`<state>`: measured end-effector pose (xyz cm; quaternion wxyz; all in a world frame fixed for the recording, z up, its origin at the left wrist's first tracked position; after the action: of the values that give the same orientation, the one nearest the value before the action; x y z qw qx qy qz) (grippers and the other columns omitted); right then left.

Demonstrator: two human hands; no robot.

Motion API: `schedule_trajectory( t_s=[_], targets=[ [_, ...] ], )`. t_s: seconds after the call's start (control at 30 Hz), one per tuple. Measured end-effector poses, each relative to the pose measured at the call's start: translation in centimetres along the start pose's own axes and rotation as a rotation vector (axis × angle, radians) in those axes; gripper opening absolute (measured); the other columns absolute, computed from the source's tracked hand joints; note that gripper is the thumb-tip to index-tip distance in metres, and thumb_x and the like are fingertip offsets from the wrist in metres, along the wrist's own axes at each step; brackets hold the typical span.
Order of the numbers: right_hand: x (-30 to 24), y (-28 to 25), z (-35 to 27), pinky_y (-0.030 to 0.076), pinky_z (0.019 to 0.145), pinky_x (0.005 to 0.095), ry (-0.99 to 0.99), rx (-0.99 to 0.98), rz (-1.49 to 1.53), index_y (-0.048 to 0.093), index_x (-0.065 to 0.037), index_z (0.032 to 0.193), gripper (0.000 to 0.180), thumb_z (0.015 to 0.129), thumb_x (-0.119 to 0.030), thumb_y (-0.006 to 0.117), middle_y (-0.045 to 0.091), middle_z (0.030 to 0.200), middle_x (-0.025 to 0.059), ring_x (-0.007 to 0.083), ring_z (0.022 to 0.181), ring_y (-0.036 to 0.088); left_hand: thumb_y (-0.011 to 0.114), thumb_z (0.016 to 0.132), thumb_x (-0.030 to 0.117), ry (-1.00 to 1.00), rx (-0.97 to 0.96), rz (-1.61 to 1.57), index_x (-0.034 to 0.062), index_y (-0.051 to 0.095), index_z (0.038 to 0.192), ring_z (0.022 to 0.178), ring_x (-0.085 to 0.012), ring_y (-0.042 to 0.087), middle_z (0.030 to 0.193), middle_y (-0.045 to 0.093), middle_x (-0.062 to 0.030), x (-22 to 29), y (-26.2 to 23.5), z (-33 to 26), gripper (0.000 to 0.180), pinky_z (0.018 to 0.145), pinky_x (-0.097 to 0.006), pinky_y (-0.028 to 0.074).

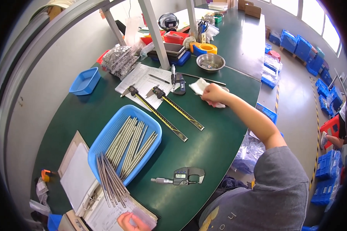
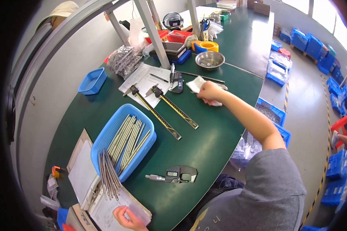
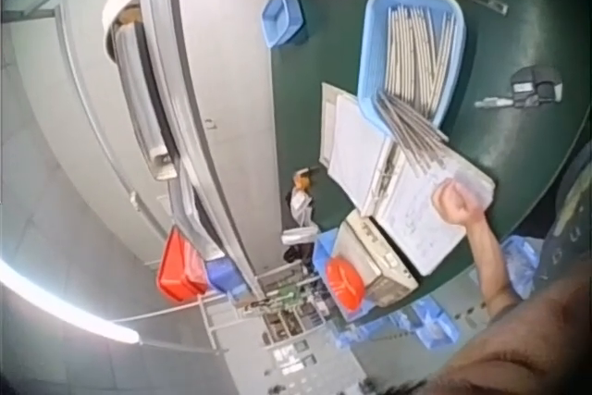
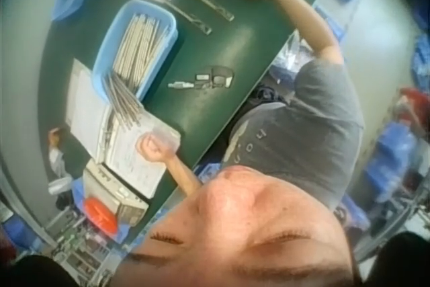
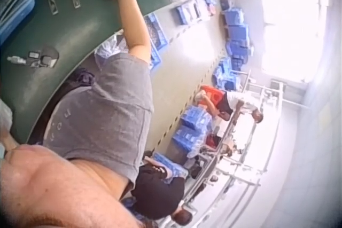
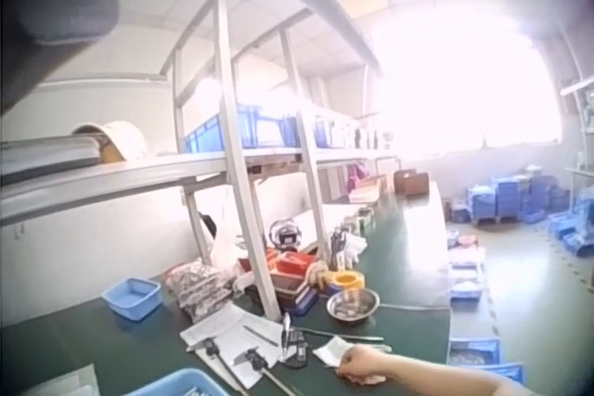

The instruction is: Measuring the diameter of metal rods using a digital micrometer at a quality control station.

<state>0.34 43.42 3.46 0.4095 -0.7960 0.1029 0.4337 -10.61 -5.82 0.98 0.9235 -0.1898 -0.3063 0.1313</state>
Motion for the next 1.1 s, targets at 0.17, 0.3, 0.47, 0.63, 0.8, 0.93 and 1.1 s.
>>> schedule_trajectory(
  t_s=[0.17, 0.3, 0.47, 0.63, 0.8, 0.93, 1.1],
  targets=[
    [-0.3, -2.6, -1.3, 0.046, 0.046, 0.0255, -0.044, -0.141, 0.134, 0.060, -0.003, 0.072, 0.014, 0.069, -0.017, 0.060, 0.057, 0.065, 0.0046, 0.0129, 0.055, 0.056, 0.056, 0.080, 0.019, -0.029, -0.007, -0.032, -0.0030, 0.056, 0.076, 0.070, -0.0262, 0.050, 0.077, 0.052, -0.0136, 0.1, 0.2, 0.0, 0.022, 0.066, -0.034, 0.042],
    [-2.1, -2.0, 3.1, 0.047, 0.067, 0.0344, -0.113, 0.336, -0.451, 0.062, -0.009, 0.077, 0.017, 0.064, -0.019, 0.058, 0.062, 0.079, 0.0093, 0.0259, 0.076, 0.059, 0.056, 0.080, 0.019, -0.055, -0.003, -0.036, -0.0027, 0.056, 0.075, 0.071, -0.0259, 0.050, 0.077, 0.052, -0.0133, -0.1, 0.1, -0.2, 0.022, 0.066, -0.034, 0.042],
    [-3.7, 0.4, 6.8, 0.048, 0.072, 0.0358, -0.095, 0.348, -0.670, 0.062, -0.007, 0.086, 0.025, 0.067, -0.023, 0.060, 0.061, 0.088, 0.0130, 0.0268, 0.085, 0.059, 0.056, 0.079, 0.019, -0.039, -0.008, 0.019, -0.0025, 0.055, 0.076, 0.072, -0.0253, 0.050, 0.078, 0.052, -0.0129, 0.0, 0.2, -0.1, 0.021, 0.068, -0.034, 0.042],
    [-3.9, -0.4, 4.9, 0.047, 0.068, 0.0355, -0.201, 0.398, -0.549, 0.062, -0.011, 0.079, 0.023, 0.067, -0.031, 0.062, 0.062, 0.081, 0.0089, 0.0248, 0.078, 0.059, 0.056, 0.079, 0.016, -0.067, -0.014, -0.008, -0.0027, 0.056, 0.076, 0.072, -0.0253, 0.050, 0.078, 0.052, -0.0130, -0.4, 0.0, -0.5, 0.019, 0.067, -0.033, 0.042],
    [-2.6, 0.4, -1.2, 0.047, 0.062, 0.0376, -0.185, 0.303, -0.569, 0.064, -0.009, 0.069, 0.037, 0.071, -0.045, 0.056, 0.060, 0.068, 0.0111, 0.0273, 0.071, 0.059, 0.056, 0.079, 0.013, -0.010, -0.005, 0.002, -0.0025, 0.057, 0.077, 0.069, -0.0249, 0.050, 0.076, 0.053, -0.0124, 0.4, 0.1, -0.1, 0.016, 0.065, -0.033, 0.042],
    [-3.7, 2.5, -2.2, 0.047, 0.065, 0.0364, -0.101, 0.269, -0.626, 0.064, -0.005, 0.072, 0.042, 0.069, -0.046, 0.056, 0.061, 0.074, 0.0153, 0.0285, 0.075, 0.059, 0.050, 0.071, 0.005, 0.129, -0.114, 0.130, -0.0001, 0.050, 0.074, 0.071, -0.0248, 0.047, 0.077, 0.047, -0.0118, 1.3, 0.2, 0.0, 0.006, 0.066, -0.033, 0.039],
    [-3.5, 1.9, -3.0, 0.047, 0.058, 0.0339, -0.138, 0.114, -0.535, 0.062, -0.002, 0.067, 0.024, 0.065, -0.026, 0.056, 0.061, 0.069, 0.0132, 0.0233, 0.062, 0.060, 0.049, 0.068, 0.003, 0.113, -0.062, 0.087, 0.0005, 0.051, 0.073, 0.069, -0.0248, 0.048, 0.077, 0.048, -0.0119, 4.5, -0.6, -0.5, 0.005, 0.063, -0.032, 0.040]
  ],
)
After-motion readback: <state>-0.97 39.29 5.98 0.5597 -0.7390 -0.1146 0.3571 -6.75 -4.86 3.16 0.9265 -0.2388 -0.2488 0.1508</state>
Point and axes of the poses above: each hand's wrist, its own z-axis towards the middle knuckle, its own y-axis out of the palm, x = y × z, the point moved 1 cm from there along z, towards the middle knuckle
